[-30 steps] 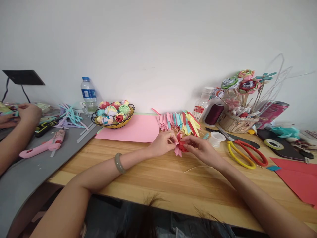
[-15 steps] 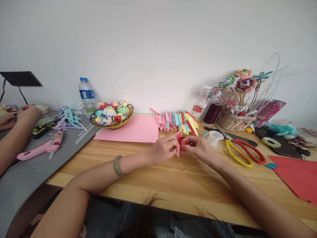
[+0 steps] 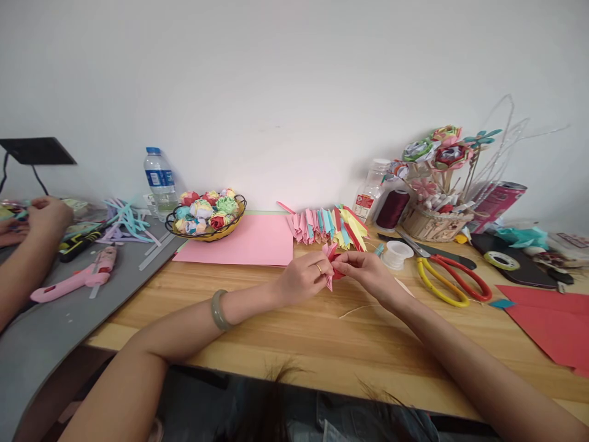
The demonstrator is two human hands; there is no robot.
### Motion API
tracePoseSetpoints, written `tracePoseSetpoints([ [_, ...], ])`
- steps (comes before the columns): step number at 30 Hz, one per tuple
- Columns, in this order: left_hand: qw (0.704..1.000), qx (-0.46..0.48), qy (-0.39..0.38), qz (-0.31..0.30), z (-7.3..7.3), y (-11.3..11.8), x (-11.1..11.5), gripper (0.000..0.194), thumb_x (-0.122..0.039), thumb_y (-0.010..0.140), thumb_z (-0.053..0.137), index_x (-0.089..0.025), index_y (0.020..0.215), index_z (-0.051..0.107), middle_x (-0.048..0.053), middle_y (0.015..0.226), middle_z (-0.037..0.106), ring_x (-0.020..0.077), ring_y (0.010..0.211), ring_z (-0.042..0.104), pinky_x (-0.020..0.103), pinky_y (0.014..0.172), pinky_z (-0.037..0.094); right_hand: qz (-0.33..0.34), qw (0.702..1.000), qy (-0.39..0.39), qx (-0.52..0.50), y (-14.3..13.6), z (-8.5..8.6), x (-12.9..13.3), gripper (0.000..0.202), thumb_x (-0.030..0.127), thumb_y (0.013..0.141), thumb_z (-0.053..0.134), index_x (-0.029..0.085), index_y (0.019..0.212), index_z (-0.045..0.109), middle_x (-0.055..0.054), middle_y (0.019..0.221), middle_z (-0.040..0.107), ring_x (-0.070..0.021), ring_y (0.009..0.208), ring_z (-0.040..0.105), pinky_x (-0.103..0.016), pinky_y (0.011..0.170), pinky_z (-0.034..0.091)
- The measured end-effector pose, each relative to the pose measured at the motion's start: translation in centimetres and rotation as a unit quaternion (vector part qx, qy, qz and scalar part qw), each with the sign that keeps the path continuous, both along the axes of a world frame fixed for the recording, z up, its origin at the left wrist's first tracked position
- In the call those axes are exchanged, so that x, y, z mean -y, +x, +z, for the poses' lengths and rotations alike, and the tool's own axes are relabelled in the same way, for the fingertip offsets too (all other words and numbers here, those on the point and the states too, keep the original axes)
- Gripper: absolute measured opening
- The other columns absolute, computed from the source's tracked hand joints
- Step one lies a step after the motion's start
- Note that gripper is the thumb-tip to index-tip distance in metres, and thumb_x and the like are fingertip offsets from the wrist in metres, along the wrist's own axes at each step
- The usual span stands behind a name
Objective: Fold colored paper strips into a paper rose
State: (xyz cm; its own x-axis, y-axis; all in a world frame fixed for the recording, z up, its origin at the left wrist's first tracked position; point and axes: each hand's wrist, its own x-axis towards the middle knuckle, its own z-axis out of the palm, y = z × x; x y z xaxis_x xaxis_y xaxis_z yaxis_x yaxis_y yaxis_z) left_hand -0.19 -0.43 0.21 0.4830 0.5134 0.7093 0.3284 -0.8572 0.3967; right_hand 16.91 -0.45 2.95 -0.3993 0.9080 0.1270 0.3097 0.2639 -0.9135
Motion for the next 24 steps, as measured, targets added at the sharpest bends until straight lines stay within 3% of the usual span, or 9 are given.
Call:
tracePoseSetpoints([
  [5,0.998,0.051,-0.024,-0.011,0.1,0.2,-0.1,0.010,-0.012,0.074,0.049,-0.018,0.067,0.053,0.004,0.072,0.058,0.0125,0.071,0.055,0.028,0.069,0.046,0.047,0.998,0.049,0.002,0.1,-0.2,-0.1,0.032,0.045,0.080,0.047,0.018,0.063,0.050,0.001,0.062,0.051,-0.0124,0.061,0.048,-0.027,0.059,0.040],
  [8,0.993,0.106,-0.057,0.001,0.1,0.2,-0.4,0.007,-0.012,0.072,0.052,-0.017,0.067,0.052,0.003,0.073,0.057,0.0123,0.073,0.055,0.027,0.068,0.045,0.037,0.996,0.072,-0.036,0.0,-0.5,-0.1,0.024,0.042,0.082,0.047,0.019,0.076,0.050,0.001,0.067,0.051,-0.0124,0.062,0.049,-0.026,0.059,0.040],
  [11,0.975,0.164,-0.146,0.020,0.2,0.2,-0.7,0.007,-0.011,0.070,0.054,-0.016,0.067,0.050,0.003,0.075,0.055,0.0117,0.074,0.054,0.026,0.068,0.045,0.051,0.995,0.065,-0.063,0.0,-0.8,-0.2,0.021,0.038,0.080,0.052,0.019,0.090,0.050,0.000,0.074,0.054,-0.0131,0.067,0.052,-0.027,0.062,0.042],
  [16,0.922,0.223,-0.317,-0.003,0.7,0.5,-0.8,0.004,-0.016,0.071,0.054,-0.015,0.073,0.050,0.001,0.078,0.053,0.0098,0.071,0.053,0.022,0.064,0.044,0.048,0.994,0.033,-0.091,0.2,-0.4,-0.2,0.020,0.036,0.077,0.057,0.018,0.085,0.052,0.000,0.072,0.055,-0.0114,0.064,0.052,-0.025,0.057,0.042],
  [21,0.924,0.185,-0.334,-0.008,1.1,0.7,-0.3,0.029,-0.028,0.067,0.064,-0.017,0.092,0.054,0.004,0.094,0.053,0.0121,0.081,0.052,0.021,0.064,0.046,0.003,0.992,-0.029,-0.123,0.4,0.1,-0.2,0.018,0.034,0.074,0.058,0.017,0.080,0.056,0.000,0.072,0.058,-0.0113,0.064,0.054,-0.026,0.061,0.044],
  [24,0.920,0.195,-0.339,-0.023,1.0,0.5,-0.5,0.035,-0.031,0.067,0.065,-0.018,0.098,0.054,0.004,0.092,0.055,0.0124,0.082,0.053,0.022,0.066,0.047,-0.015,0.991,-0.048,-0.120,0.6,0.2,-0.2,0.018,0.029,0.074,0.055,0.016,0.085,0.061,-0.001,0.072,0.061,-0.0113,0.063,0.054,-0.026,0.060,0.044],
])
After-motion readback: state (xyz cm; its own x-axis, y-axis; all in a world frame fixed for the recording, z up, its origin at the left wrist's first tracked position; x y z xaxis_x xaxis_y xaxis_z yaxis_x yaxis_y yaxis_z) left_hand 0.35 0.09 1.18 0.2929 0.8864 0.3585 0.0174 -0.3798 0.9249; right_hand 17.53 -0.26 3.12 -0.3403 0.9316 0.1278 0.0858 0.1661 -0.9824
